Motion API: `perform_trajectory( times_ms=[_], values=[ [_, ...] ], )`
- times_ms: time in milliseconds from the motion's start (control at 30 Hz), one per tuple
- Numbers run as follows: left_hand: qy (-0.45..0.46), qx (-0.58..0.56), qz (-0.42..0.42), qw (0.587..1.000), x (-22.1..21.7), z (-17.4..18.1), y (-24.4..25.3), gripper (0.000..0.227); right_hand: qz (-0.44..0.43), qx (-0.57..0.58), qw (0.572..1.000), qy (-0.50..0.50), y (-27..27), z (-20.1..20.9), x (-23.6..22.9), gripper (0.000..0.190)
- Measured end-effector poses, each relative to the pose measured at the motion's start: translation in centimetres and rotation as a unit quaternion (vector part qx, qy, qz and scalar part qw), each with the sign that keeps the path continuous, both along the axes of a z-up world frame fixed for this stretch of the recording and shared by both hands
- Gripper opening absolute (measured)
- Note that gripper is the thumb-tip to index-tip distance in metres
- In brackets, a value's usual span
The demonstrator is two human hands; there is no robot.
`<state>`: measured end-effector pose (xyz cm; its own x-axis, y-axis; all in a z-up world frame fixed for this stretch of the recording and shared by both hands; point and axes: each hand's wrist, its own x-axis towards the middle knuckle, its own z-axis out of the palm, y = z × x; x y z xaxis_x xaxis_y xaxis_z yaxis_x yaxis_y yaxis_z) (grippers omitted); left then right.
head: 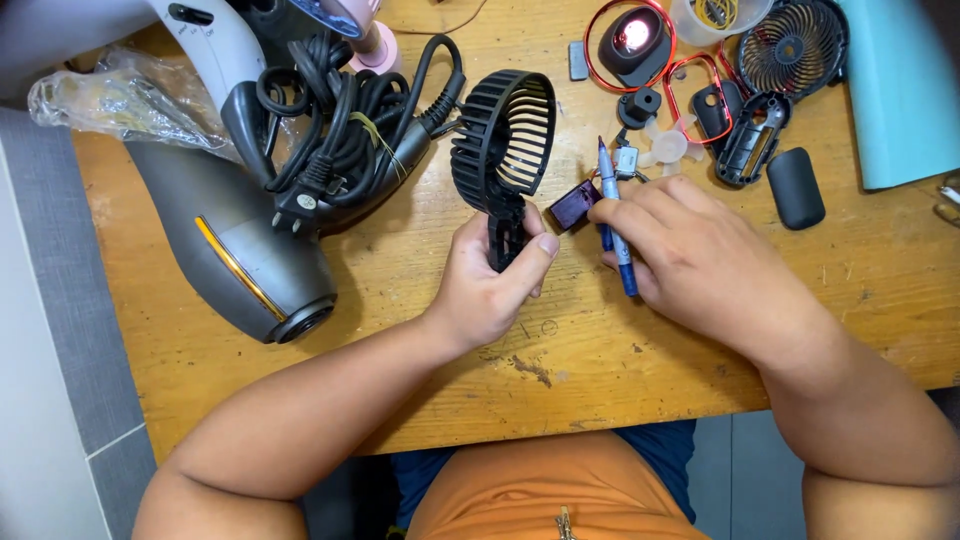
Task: A person is using a blue marker to mark various parts of a disassembled small handheld fan on a wooden workbench.
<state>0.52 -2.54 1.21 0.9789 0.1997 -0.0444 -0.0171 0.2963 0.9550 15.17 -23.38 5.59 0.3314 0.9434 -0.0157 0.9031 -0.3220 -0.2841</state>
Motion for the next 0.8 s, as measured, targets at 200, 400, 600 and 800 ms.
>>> perform_trajectory(
  times_ms=[200, 400, 600, 800],
  values=[
    [-0.01, 0.002, 0.005, 1.0, 0.0, -0.1, -0.1, 0.014, 0.006, 0.03, 0.999, 0.025, 0.2, 0.9, -0.4, 0.034],
    [-0.008, -0.133, -0.003, 0.991, 0.0, -2.2, -0.7, 0.026, 0.049, 0.233, 0.971, 0.015, 0.4, 1.4, -1.3, 0.041],
    [0.022, -0.171, -0.069, 0.983, -0.1, -2.2, -0.8, 0.03, 0.061, 0.261, 0.963, 0.021, 0.5, 0.9, -1.8, 0.04],
    [-0.002, -0.113, -0.015, 0.993, 0.2, -2.7, -0.7, 0.03, 0.036, 0.322, 0.936, 0.14, -0.1, -0.1, -1.4, 0.05]
  ],
)
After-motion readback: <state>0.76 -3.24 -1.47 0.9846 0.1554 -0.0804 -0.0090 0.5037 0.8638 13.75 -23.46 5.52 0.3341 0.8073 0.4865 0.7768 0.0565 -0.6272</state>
